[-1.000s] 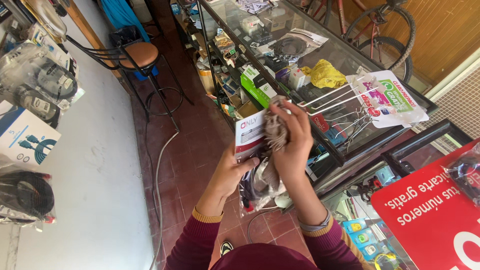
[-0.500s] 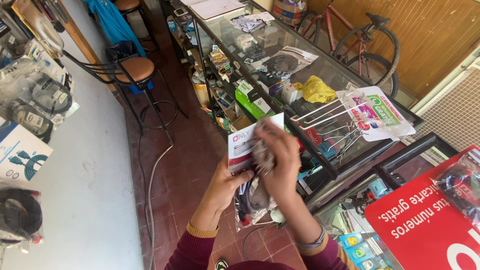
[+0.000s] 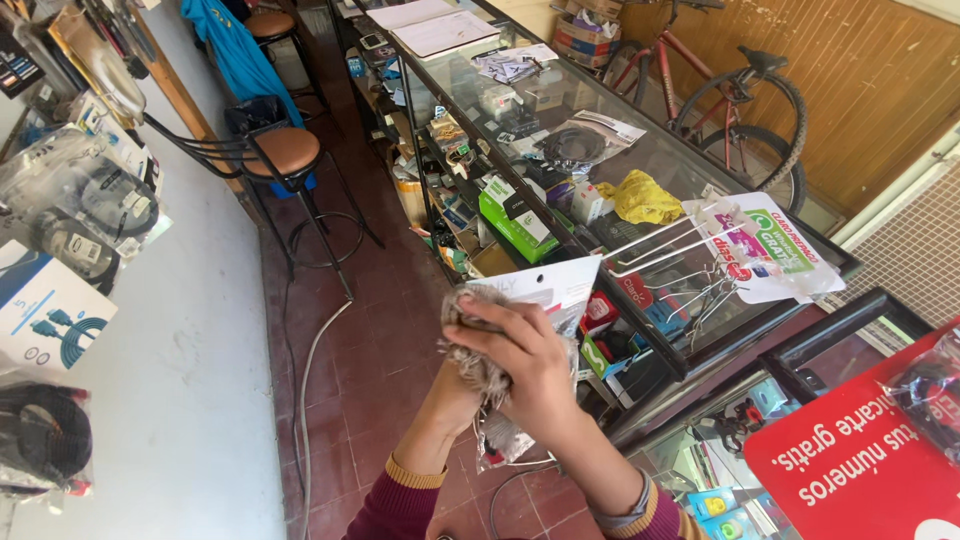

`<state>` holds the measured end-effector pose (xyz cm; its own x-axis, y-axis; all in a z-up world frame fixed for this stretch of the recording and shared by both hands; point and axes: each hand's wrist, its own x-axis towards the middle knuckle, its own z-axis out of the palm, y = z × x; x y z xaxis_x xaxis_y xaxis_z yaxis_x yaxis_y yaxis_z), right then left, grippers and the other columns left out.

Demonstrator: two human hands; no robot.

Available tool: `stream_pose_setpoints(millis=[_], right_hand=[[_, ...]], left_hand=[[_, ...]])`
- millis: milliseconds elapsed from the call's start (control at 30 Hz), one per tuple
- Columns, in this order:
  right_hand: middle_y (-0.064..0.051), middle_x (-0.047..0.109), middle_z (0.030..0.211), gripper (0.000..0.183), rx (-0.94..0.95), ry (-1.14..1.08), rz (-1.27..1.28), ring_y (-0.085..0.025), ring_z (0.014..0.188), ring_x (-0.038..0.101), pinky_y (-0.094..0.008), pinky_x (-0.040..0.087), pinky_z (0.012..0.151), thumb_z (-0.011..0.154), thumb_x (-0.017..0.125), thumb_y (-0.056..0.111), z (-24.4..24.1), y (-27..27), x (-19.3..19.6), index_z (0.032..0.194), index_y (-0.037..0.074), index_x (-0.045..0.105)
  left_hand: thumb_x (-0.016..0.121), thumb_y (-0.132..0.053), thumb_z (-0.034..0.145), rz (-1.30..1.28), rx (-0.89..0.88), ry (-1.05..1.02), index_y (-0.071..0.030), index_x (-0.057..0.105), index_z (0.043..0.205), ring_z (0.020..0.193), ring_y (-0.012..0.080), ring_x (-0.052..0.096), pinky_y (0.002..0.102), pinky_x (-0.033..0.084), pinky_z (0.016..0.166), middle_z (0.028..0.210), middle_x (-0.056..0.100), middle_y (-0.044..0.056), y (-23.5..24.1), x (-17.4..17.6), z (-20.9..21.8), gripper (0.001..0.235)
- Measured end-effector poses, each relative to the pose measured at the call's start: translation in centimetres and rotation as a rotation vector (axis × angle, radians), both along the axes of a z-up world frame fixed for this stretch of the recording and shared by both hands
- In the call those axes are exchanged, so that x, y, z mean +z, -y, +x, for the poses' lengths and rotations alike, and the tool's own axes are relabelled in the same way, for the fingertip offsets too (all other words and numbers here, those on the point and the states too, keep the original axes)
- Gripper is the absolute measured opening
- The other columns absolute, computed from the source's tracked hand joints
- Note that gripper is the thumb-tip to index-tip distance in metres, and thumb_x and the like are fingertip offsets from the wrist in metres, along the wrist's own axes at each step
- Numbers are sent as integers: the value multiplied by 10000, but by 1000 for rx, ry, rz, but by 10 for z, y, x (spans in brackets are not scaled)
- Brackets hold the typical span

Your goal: The person takes a small boxed electronics accessory from a display shelf, wipes the exterior of the box and then a larger packaged cable with a cloth, and places the items on a counter.

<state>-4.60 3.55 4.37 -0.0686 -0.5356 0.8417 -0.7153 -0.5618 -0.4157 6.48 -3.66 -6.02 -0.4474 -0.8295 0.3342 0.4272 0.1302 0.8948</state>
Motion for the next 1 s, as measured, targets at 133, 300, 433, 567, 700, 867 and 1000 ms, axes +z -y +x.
stream_pose_setpoints(millis=[133, 300, 433, 567, 700, 867, 1000], right_hand=[[-145, 859, 1499, 240, -150, 87, -41, -394, 1242, 807, -559, 650, 1135, 1135, 876, 174, -28, 1, 10, 1364, 181, 947], [-172, 840, 1536, 272, -182, 110, -27, -432, 1246, 807, -589, 619, 1150, 1104, 912, 154, -7, 2, 10, 1372, 185, 945], [-5, 936, 1378, 157, 8, -27, 21, -303, 1173, 841, -452, 664, 1125, 1077, 908, 257, 16, -6, 20, 1209, 261, 993], [-131, 894, 1399, 192, -176, 37, -41, -430, 1175, 785, -585, 641, 1082, 1157, 863, 191, -47, 3, 0, 1327, 161, 947], [-158, 885, 1412, 200, -221, 84, -39, -435, 1188, 780, -595, 622, 1108, 1138, 881, 147, -18, 0, 7, 1324, 168, 951], [-43, 960, 1285, 157, 68, -74, 61, -294, 1187, 829, -483, 639, 1140, 1013, 950, 244, 1, -5, 18, 1163, 237, 999], [-74, 923, 1374, 170, -175, 26, 4, -371, 1205, 798, -527, 638, 1108, 1074, 927, 159, -45, 2, 7, 1234, 181, 979]], left_hand=[[933, 186, 844, 63, -7, -32, 37, 829, 1519, 1219, 263, 766, 526, 669, 1081, 1276, 888, 174, -14, 38, 13, 699], [913, 188, 857, 76, 3, 1, 15, 826, 1484, 1143, 211, 720, 464, 663, 1012, 1189, 843, 107, -14, 33, 8, 657], [948, 134, 872, 91, -27, -39, -1, 749, 1601, 1275, 282, 724, 527, 603, 1130, 1343, 827, 164, -9, 26, 11, 768], [992, 65, 891, 122, -44, -101, -22, 649, 1750, 1445, 374, 729, 608, 525, 1282, 1540, 807, 236, -11, 19, 18, 930], [968, 113, 886, 105, -44, -58, -12, 648, 1757, 1459, 371, 728, 603, 529, 1284, 1548, 813, 241, -9, 38, 26, 936], [992, 160, 804, -1, -22, -162, 19, 800, 1524, 1319, 253, 742, 526, 612, 1211, 1374, 879, 180, -7, 65, 26, 758], [976, 200, 814, 148, -18, -201, 30, 745, 1627, 1325, 324, 787, 562, 621, 1189, 1444, 867, 237, 1, 26, 33, 861]])
